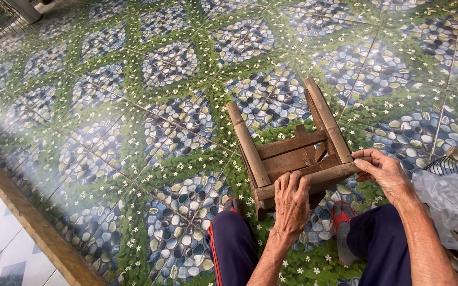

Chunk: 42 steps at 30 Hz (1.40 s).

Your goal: The person assembles a small bamboo stool by hand, fitting legs and crossbars into place. They repeatedly adjust and test the fit of the joints without using tools.

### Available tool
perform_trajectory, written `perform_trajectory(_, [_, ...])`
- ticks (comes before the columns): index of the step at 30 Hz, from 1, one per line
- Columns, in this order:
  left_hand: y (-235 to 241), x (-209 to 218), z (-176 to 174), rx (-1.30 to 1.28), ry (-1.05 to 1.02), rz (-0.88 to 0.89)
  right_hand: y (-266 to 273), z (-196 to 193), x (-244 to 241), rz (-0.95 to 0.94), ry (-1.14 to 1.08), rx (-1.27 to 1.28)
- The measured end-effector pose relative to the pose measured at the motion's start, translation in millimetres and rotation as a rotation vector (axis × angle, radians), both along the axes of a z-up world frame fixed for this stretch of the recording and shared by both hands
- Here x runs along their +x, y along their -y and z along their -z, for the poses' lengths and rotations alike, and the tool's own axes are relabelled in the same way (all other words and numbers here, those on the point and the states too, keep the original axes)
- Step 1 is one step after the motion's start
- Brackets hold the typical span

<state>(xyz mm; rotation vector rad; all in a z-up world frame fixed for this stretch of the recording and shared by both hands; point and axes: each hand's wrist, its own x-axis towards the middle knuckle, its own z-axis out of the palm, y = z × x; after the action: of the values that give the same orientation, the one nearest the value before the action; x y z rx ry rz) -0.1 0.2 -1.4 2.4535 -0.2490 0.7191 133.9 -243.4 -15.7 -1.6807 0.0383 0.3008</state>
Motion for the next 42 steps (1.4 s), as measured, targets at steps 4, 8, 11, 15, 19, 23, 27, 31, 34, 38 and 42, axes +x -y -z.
perform_trajectory(4, [0,1,3,0.003,0.001,-0.002,-1,-3,-1,-0.002,0.005,0.003])
perform_trajectory(8, [1,1,0,-0.002,0.019,-0.008,2,-2,-1,-0.012,0.001,-0.007])
perform_trajectory(11, [1,2,1,-0.01,0.018,-0.003,1,-4,-1,-0.007,-0.02,0.002])
perform_trajectory(15, [2,2,3,-0.011,0.004,0.003,3,-2,0,-0.021,-0.004,0.005])
perform_trajectory(19, [1,1,0,-0.009,0.01,-0.003,2,-3,-1,-0.011,-0.026,-0.006])
perform_trajectory(23, [2,2,2,-0.008,0.013,-0.005,1,-3,0,-0.005,-0.023,-0.017])
perform_trajectory(27, [2,2,3,-0.003,0.014,-0.003,3,3,2,-0.011,0.007,0.002])
perform_trajectory(31, [3,3,5,0.001,0.018,-0.009,1,-2,0,-0.002,-0.003,-0.004])
perform_trajectory(34, [3,3,6,0.0,0.021,-0.014,-2,-6,-1,0.006,-0.003,-0.017])
perform_trajectory(38, [3,4,8,0.001,0.018,-0.014,-3,-7,-2,0.015,0.007,-0.038])
perform_trajectory(42, [-2,4,1,0.032,0.005,-0.014,-13,-28,-10,0.036,-0.031,-0.078])
